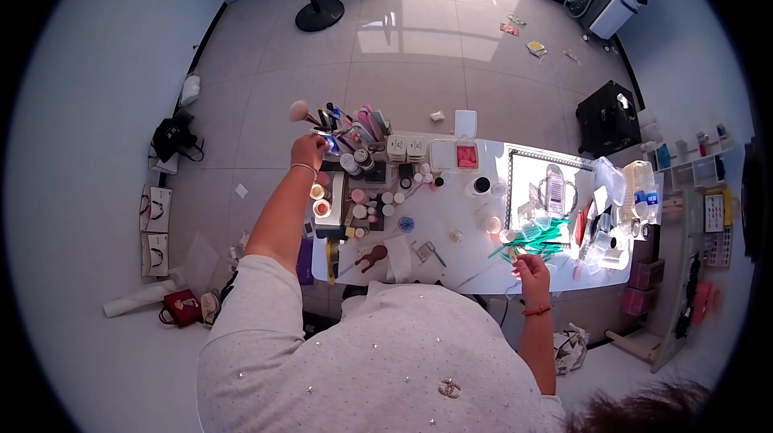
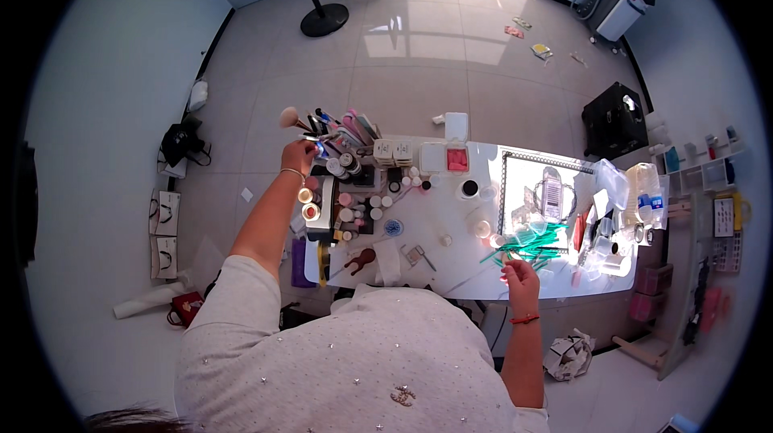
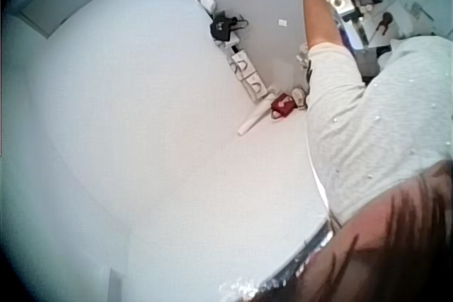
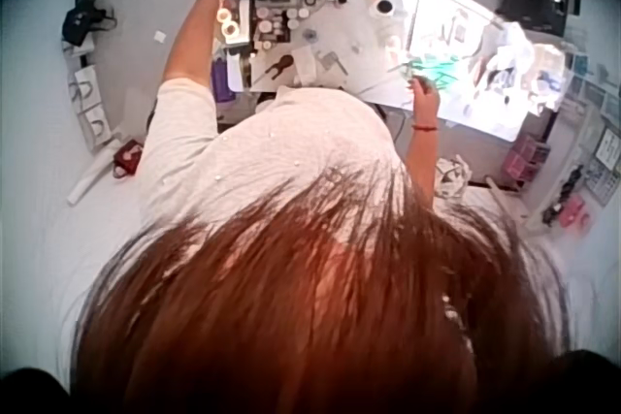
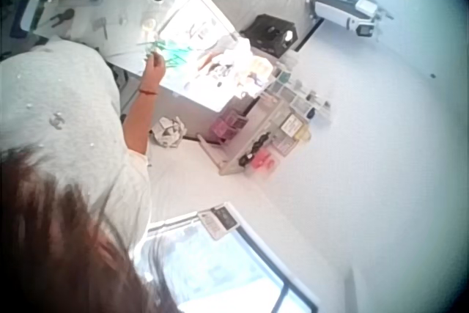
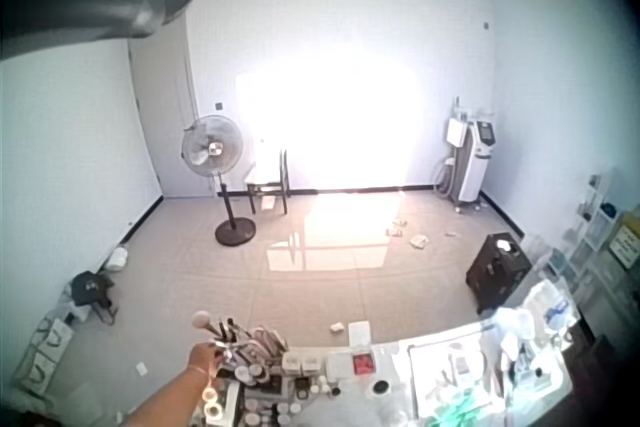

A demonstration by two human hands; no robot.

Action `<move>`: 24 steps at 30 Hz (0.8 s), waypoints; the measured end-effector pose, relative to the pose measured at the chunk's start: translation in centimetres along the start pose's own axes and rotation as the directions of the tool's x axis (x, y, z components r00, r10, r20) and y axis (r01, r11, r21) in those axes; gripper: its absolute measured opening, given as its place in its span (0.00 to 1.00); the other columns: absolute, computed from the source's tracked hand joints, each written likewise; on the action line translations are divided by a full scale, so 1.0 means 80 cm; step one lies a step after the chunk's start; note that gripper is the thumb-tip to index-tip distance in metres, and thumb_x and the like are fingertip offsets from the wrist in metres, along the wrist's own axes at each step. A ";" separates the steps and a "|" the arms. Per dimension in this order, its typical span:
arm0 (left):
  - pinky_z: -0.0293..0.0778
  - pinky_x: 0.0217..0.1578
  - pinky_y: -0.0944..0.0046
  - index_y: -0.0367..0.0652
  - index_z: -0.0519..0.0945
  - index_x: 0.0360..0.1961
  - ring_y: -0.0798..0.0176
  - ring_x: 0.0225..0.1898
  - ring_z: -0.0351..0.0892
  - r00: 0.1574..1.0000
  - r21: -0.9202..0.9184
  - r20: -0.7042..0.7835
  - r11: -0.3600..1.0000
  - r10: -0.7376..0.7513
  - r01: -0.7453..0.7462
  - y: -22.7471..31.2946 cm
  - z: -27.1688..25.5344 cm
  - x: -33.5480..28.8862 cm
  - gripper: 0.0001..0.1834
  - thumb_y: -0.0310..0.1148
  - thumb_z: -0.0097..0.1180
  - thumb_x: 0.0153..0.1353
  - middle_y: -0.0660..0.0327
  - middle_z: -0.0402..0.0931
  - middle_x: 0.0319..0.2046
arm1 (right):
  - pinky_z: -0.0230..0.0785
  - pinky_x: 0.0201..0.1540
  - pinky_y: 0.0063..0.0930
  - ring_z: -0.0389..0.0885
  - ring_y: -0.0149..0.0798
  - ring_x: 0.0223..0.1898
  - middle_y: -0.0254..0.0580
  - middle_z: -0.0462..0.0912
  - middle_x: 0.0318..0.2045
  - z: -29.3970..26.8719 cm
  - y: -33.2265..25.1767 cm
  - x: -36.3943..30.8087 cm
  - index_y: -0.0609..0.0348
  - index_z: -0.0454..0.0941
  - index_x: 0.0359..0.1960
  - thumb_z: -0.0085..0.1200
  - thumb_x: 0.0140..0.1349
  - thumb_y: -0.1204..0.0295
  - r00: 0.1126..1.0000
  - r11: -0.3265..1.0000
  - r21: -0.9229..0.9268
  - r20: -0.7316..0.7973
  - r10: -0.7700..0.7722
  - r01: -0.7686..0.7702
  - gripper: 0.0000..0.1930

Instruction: The person organizes various cosmetic and craft supplies on a white table. They pick up and inspect items such as makeup brushes, a comb, a small container, and a plastic box, moving them around the workspace. The person handles the items one at a time, occasionally placing them into a container or repositioning them on the table.

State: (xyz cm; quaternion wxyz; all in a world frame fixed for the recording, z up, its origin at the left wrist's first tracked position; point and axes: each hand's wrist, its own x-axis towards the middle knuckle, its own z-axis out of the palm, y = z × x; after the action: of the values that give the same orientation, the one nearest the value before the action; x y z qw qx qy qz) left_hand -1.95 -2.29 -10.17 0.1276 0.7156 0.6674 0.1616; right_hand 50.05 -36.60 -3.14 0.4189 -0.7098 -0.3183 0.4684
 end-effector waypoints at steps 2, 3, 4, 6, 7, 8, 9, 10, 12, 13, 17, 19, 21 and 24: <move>0.75 0.41 0.53 0.48 0.85 0.32 0.50 0.37 0.81 1.000 -0.012 0.005 1.000 -0.013 0.013 -0.006 0.004 0.002 0.09 0.39 0.65 0.51 0.57 0.82 0.33 | 0.71 0.34 0.20 0.81 0.29 0.31 0.37 0.83 0.33 -0.001 0.002 0.001 0.62 0.77 0.43 0.54 0.64 0.72 1.000 1.000 -0.002 0.001 0.006 -0.006 0.09; 0.75 0.41 0.54 0.48 0.85 0.32 0.50 0.37 0.81 1.000 0.000 0.013 1.000 -0.015 0.015 -0.008 0.006 0.002 0.09 0.39 0.65 0.51 0.57 0.82 0.33 | 0.71 0.34 0.20 0.81 0.29 0.31 0.38 0.83 0.33 0.000 0.003 0.001 0.63 0.77 0.43 0.54 0.64 0.72 1.000 1.000 0.000 0.002 0.011 -0.011 0.09; 0.75 0.41 0.54 0.48 0.85 0.32 0.50 0.37 0.81 1.000 0.011 0.021 1.000 -0.018 0.018 -0.009 0.008 0.003 0.09 0.39 0.65 0.51 0.57 0.82 0.33 | 0.71 0.34 0.20 0.81 0.29 0.31 0.38 0.83 0.33 0.000 0.002 0.001 0.63 0.77 0.43 0.54 0.64 0.73 1.000 1.000 0.002 0.002 0.017 -0.017 0.09; 0.76 0.41 0.54 0.49 0.86 0.32 0.50 0.37 0.81 0.999 0.016 0.030 1.000 -0.023 0.022 -0.011 0.011 0.005 0.10 0.40 0.65 0.51 0.57 0.82 0.33 | 0.71 0.34 0.20 0.81 0.29 0.32 0.38 0.83 0.33 0.001 0.000 0.001 0.63 0.77 0.43 0.54 0.64 0.73 1.000 1.000 0.001 0.005 0.026 -0.026 0.09; 0.76 0.41 0.54 0.49 0.86 0.32 0.50 0.37 0.81 0.999 0.009 0.030 1.000 -0.025 0.024 -0.011 0.012 0.006 0.10 0.40 0.66 0.51 0.57 0.82 0.33 | 0.71 0.34 0.20 0.81 0.29 0.32 0.38 0.83 0.33 0.003 -0.002 0.000 0.63 0.77 0.43 0.54 0.64 0.72 1.000 1.000 -0.003 0.006 0.030 -0.030 0.09; 0.76 0.41 0.54 0.49 0.86 0.32 0.50 0.37 0.81 0.999 0.002 0.029 1.000 -0.027 0.027 -0.012 0.013 0.007 0.10 0.40 0.66 0.51 0.56 0.83 0.32 | 0.71 0.34 0.20 0.81 0.29 0.32 0.39 0.83 0.33 0.004 -0.003 0.000 0.63 0.77 0.43 0.54 0.64 0.72 0.999 0.999 -0.007 0.008 0.033 -0.033 0.09; 0.76 0.41 0.54 0.49 0.86 0.32 0.50 0.37 0.81 0.999 0.009 0.030 1.000 -0.026 0.026 -0.011 0.013 0.007 0.10 0.40 0.66 0.51 0.56 0.83 0.32 | 0.71 0.34 0.20 0.81 0.29 0.32 0.39 0.83 0.33 0.003 -0.002 0.000 0.63 0.77 0.43 0.54 0.64 0.72 1.000 1.000 -0.012 0.012 0.028 -0.028 0.09; 0.76 0.40 0.54 0.49 0.86 0.32 0.50 0.37 0.81 0.999 0.016 0.031 1.000 -0.025 0.025 -0.009 0.013 0.007 0.10 0.40 0.65 0.51 0.56 0.83 0.32 | 0.71 0.34 0.20 0.82 0.29 0.32 0.38 0.83 0.33 0.003 0.000 0.000 0.63 0.77 0.43 0.54 0.64 0.72 1.000 1.000 -0.018 0.015 0.023 -0.023 0.09; 0.76 0.40 0.54 0.49 0.85 0.32 0.50 0.37 0.81 0.999 0.022 0.031 1.000 -0.021 0.020 -0.008 0.013 0.007 0.10 0.40 0.65 0.51 0.56 0.83 0.32 | 0.71 0.34 0.20 0.82 0.29 0.32 0.38 0.83 0.33 0.003 0.001 0.000 0.63 0.77 0.43 0.54 0.64 0.72 1.000 1.000 -0.021 0.015 0.018 -0.018 0.09; 0.76 0.40 0.54 0.48 0.85 0.32 0.50 0.37 0.81 0.999 0.022 0.030 1.000 -0.016 0.016 -0.008 0.013 0.007 0.10 0.40 0.65 0.51 0.56 0.83 0.32 | 0.71 0.33 0.20 0.82 0.29 0.32 0.38 0.83 0.33 0.003 0.001 0.000 0.63 0.77 0.43 0.54 0.65 0.72 1.000 1.000 -0.020 0.012 0.019 -0.018 0.09; 0.76 0.41 0.54 0.48 0.86 0.32 0.50 0.37 0.82 0.999 0.015 0.030 1.000 -0.020 0.020 -0.019 0.017 0.008 0.11 0.41 0.66 0.50 0.56 0.83 0.32 | 0.71 0.33 0.20 0.82 0.29 0.32 0.39 0.83 0.33 0.005 0.000 0.002 0.63 0.77 0.43 0.53 0.65 0.72 1.000 1.000 -0.017 0.017 0.019 -0.018 0.09; 0.76 0.41 0.54 0.48 0.86 0.32 0.50 0.37 0.82 0.998 0.023 0.050 0.999 -0.025 0.023 -0.012 0.015 0.010 0.11 0.41 0.66 0.50 0.56 0.83 0.32 | 0.71 0.34 0.21 0.81 0.30 0.32 0.38 0.83 0.34 0.006 0.005 0.001 0.62 0.77 0.43 0.53 0.65 0.71 1.000 0.999 -0.035 0.026 0.018 -0.017 0.09; 0.76 0.41 0.54 0.48 0.86 0.32 0.50 0.37 0.81 0.997 0.033 0.069 0.999 -0.035 0.033 -0.007 0.013 0.012 0.11 0.41 0.65 0.50 0.56 0.83 0.32 | 0.72 0.34 0.21 0.82 0.30 0.32 0.39 0.83 0.34 0.007 0.008 0.001 0.62 0.77 0.43 0.53 0.65 0.71 0.999 0.999 -0.039 0.030 0.019 -0.018 0.09; 0.76 0.41 0.53 0.48 0.86 0.32 0.49 0.37 0.81 0.995 0.048 0.087 0.998 -0.052 0.048 -0.006 0.011 0.013 0.11 0.41 0.65 0.50 0.55 0.83 0.32 | 0.71 0.34 0.20 0.82 0.30 0.31 0.39 0.83 0.34 0.010 0.010 0.000 0.62 0.77 0.43 0.53 0.65 0.72 0.999 0.999 -0.033 0.033 0.020 -0.019 0.09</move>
State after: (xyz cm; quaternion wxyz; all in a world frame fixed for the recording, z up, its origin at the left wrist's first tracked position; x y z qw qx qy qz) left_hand -1.94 -1.18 -11.09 0.1445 0.7077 0.6826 0.1115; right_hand 49.33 -36.74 -4.03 0.3972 -0.7117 -0.3258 0.4791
